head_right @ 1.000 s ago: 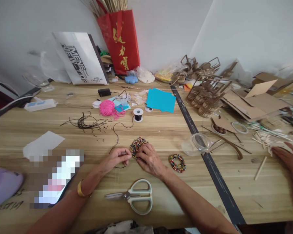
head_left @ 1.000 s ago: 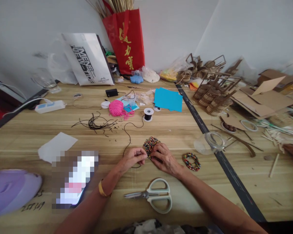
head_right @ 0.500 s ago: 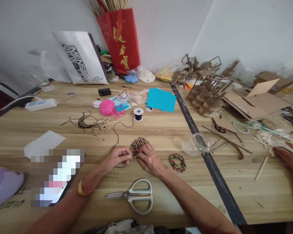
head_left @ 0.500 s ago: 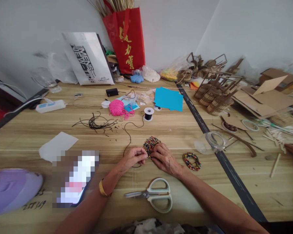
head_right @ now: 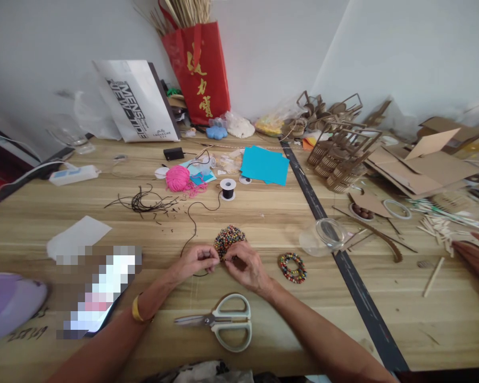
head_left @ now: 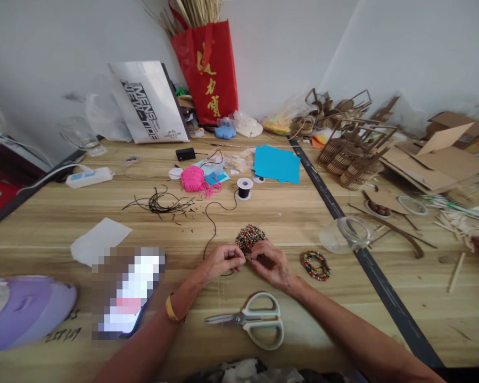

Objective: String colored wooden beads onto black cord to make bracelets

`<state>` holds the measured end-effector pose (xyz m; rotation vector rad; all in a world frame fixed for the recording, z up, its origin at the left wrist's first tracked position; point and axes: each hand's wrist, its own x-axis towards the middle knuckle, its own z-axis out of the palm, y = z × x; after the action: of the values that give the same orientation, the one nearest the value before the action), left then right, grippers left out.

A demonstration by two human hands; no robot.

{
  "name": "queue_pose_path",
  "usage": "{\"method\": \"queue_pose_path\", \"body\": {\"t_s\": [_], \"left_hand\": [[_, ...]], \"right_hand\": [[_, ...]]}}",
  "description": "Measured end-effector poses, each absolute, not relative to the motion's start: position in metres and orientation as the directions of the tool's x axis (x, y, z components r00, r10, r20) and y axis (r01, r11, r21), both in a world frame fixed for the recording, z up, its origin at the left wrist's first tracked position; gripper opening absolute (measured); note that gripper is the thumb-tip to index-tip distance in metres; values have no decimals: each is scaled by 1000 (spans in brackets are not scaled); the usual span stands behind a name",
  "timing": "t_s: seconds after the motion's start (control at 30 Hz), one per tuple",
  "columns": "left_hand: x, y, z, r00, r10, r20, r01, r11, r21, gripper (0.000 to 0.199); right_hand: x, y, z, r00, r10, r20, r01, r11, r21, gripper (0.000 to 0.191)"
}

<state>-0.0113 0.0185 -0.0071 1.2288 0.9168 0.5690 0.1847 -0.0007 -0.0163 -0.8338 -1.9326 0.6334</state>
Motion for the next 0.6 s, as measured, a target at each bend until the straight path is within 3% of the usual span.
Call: {"method": "queue_pose_path", "body": {"t_s": [0.6], "left_hand": [[-11,19,-14,557,793,-246,104,227,968,33]], "right_hand": [[183,0,-13,-390,757,525,211,628,-749,6]]}}
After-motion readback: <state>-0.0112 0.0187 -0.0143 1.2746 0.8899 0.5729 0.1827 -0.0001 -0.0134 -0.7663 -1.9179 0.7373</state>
